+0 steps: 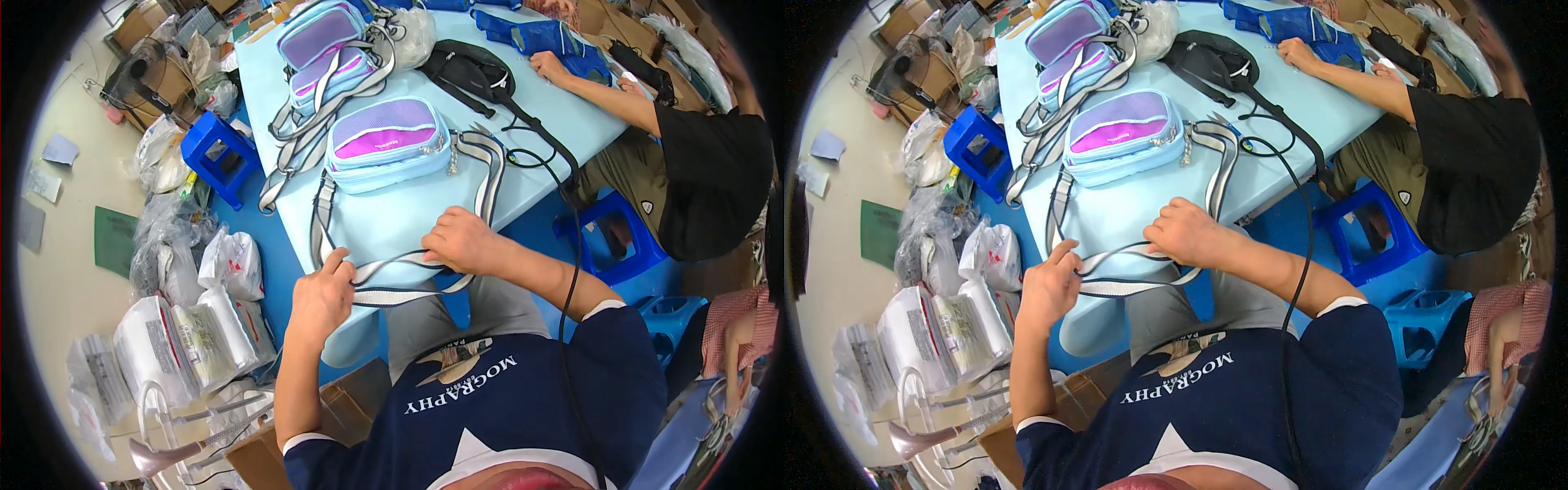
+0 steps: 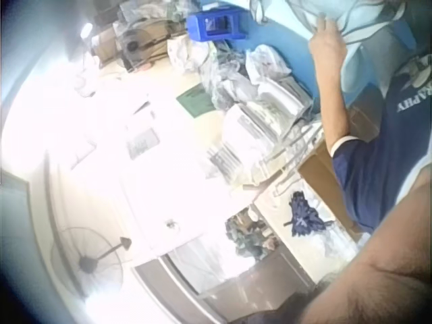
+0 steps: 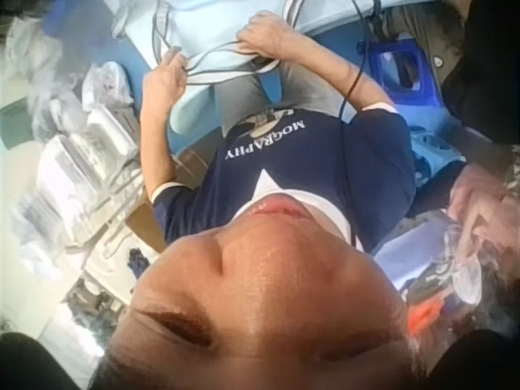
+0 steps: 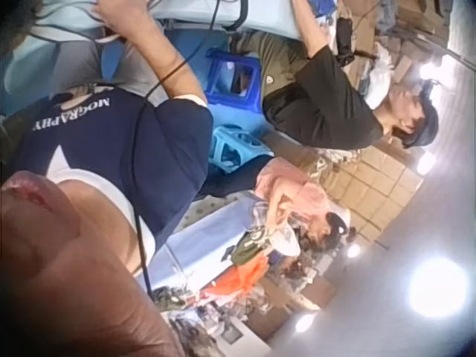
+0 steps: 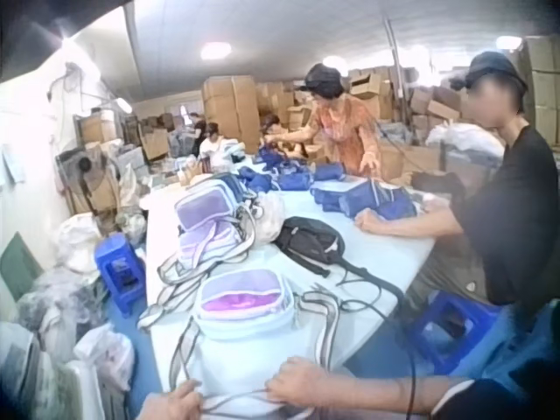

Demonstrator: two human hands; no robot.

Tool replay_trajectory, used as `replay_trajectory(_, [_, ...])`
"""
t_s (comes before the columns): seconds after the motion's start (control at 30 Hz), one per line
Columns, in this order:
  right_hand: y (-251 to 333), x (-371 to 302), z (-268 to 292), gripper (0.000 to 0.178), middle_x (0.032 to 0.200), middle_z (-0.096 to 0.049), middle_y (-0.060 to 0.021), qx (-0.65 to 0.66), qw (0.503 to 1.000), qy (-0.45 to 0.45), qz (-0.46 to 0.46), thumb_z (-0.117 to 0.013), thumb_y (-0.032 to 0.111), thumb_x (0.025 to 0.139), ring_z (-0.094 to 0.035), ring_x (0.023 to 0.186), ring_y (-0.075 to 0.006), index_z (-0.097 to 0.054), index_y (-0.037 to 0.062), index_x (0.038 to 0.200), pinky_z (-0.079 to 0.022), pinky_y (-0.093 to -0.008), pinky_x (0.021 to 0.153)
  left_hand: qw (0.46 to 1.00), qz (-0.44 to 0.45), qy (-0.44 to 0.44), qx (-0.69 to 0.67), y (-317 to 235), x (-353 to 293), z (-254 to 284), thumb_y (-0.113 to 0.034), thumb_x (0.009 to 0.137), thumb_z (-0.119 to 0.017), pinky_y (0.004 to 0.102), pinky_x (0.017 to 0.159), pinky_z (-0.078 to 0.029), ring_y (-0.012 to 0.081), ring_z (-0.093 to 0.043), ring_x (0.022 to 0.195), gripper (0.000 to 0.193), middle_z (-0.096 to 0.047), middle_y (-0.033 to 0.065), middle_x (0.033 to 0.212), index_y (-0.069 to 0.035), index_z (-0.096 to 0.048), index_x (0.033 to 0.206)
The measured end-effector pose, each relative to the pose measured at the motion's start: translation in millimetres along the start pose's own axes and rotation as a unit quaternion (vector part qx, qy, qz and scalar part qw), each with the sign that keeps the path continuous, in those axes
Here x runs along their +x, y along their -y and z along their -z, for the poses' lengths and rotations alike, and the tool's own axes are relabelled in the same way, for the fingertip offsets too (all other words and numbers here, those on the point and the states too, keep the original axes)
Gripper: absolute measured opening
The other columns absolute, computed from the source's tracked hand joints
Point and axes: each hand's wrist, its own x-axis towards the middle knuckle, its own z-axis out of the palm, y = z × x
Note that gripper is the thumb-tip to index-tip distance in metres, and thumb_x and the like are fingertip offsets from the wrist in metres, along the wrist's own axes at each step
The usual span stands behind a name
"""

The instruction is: Attaching straps and labels to small zippered pouches in a factory setting.

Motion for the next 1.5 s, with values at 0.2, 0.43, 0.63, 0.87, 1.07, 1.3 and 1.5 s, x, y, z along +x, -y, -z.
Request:
replay_trajectory(0.2, [-12,-8,6,0.021,0.090,-0.058,-0.0075,0.014,0.989,0.147,-0.005,-0.069,0.020,0.072,-0.053,0.095,-0.0233,-0.060,0.0083,0.087,-0.039,-0.0360,0.081,0.994,0.107,-0.011,-0.014,6,-17,-4,-0.004,0.067,-0.065,0.0388,0.058,-0.051,0.0302,-0.063,0.067,0.022,-0.056,0.0118,0.121,-0.007,-0.053,0.086])
replay_trajectory(0.43, [-38,-22,30,0.018,0.103,-0.058,-0.0059,-0.052,0.984,0.167,-0.026,-0.065,0.016,0.077,-0.050,0.107,-0.0238,-0.061,0.0077,0.093,-0.034,-0.0413,0.097,0.994,0.071,-0.002,0.079,14,-32,3,-0.005,0.072,-0.062,0.0349,0.059,-0.050,0.0264,-0.062,0.074,0.002,-0.058,0.0150,0.116,-0.003,-0.060,0.071])
replay_trajectory(0.63, [-45,-30,44,0.020,0.108,-0.058,-0.0066,-0.049,0.978,0.195,-0.060,-0.062,0.018,0.082,-0.048,0.113,-0.0245,-0.062,0.0092,0.099,-0.029,-0.0439,0.103,0.974,0.070,-0.086,0.198,6,-25,-1,-0.010,0.073,-0.064,0.0338,0.072,-0.043,0.0250,-0.055,0.089,0.008,-0.060,0.0106,0.111,-0.002,-0.061,0.071])
replay_trajectory(0.87, [-55,-33,53,0.020,0.094,-0.056,-0.0080,-0.050,0.977,0.196,-0.065,-0.064,0.018,0.078,-0.050,0.104,-0.0249,-0.061,0.0084,0.096,-0.031,-0.0441,0.102,0.976,0.075,-0.156,0.135,16,-16,5,-0.004,0.075,-0.061,0.0358,0.068,-0.047,0.0259,-0.058,0.077,0.013,-0.063,0.0085,0.090,-0.005,-0.063,0.087])
replay_trajectory(1.07, [-64,-27,42,0.025,0.085,-0.054,-0.0074,-0.078,0.983,0.167,-0.002,-0.072,0.013,0.066,-0.052,0.097,-0.0270,-0.054,0.0082,0.084,-0.034,-0.0439,0.098,0.986,0.092,-0.132,0.045,6,-21,5,0.002,0.073,-0.059,0.0362,0.067,-0.050,0.0283,-0.062,0.076,0.022,-0.063,0.0095,0.092,-0.006,-0.063,0.093])
replay_trajectory(1.3, [-73,-52,49,0.023,0.092,-0.057,-0.0069,-0.073,0.995,-0.030,0.054,-0.069,0.011,0.064,-0.054,0.102,-0.0286,-0.052,0.0081,0.079,-0.040,-0.0443,0.090,0.995,0.073,-0.060,0.042,5,-35,1,0.002,0.070,-0.058,0.0392,0.074,-0.049,0.0320,-0.059,0.087,0.024,-0.062,0.0124,0.102,-0.003,-0.062,0.093])
replay_trajectory(1.5, [-74,-70,63,0.014,0.090,-0.058,-0.0059,-0.148,0.989,-0.020,0.003,-0.063,0.008,0.068,-0.052,0.106,-0.0254,-0.055,0.0071,0.080,-0.037,-0.0424,0.097,0.978,0.091,-0.119,0.147,3,-35,-9,-0.001,0.069,-0.058,0.0398,0.080,-0.045,0.0301,-0.055,0.096,0.027,-0.061,0.0112,0.107,-0.005,-0.063,0.095])
